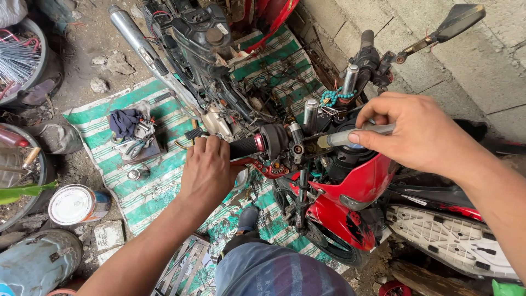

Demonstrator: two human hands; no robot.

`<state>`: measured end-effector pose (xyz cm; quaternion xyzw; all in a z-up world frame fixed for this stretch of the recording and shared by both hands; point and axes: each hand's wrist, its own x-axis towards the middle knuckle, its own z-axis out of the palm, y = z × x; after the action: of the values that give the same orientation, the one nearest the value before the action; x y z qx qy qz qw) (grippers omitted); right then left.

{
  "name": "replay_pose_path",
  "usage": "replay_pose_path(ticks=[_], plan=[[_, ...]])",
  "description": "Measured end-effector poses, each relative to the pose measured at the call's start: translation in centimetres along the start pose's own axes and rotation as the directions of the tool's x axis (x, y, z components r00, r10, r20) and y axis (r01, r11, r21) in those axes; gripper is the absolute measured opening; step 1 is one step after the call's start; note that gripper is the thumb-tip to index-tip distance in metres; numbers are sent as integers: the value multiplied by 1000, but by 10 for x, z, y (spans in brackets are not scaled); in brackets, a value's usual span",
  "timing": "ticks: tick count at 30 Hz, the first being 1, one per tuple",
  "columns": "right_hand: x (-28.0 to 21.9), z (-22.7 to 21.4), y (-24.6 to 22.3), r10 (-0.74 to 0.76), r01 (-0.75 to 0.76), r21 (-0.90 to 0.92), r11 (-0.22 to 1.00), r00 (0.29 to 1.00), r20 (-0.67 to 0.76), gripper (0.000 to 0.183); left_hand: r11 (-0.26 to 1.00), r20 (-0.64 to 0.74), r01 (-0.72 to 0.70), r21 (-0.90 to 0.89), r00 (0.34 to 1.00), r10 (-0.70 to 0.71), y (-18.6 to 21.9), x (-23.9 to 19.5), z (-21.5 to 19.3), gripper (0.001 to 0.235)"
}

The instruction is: The person selects a syringe from a blue toolbox and uses it to inject fluid into the handlebar area of a red motorcycle. They then retrieve a white bottle, fill the syringe with liquid from it, and place the bottle back on a shelf.

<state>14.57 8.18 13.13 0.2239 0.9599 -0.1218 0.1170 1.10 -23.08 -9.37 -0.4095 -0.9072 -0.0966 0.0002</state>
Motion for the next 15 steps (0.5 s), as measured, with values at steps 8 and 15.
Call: replay_pose_path(ticks=[8,15], plan=[[4,2,-11,50,-45,-109,993,998,48,23,999,121,3,34,993,-7,14,-11,-32,130],[1,-5,-11,-16,34,-166,985,994,109,20,998,102,-20,51,995,15,17,-11,-32,141]])
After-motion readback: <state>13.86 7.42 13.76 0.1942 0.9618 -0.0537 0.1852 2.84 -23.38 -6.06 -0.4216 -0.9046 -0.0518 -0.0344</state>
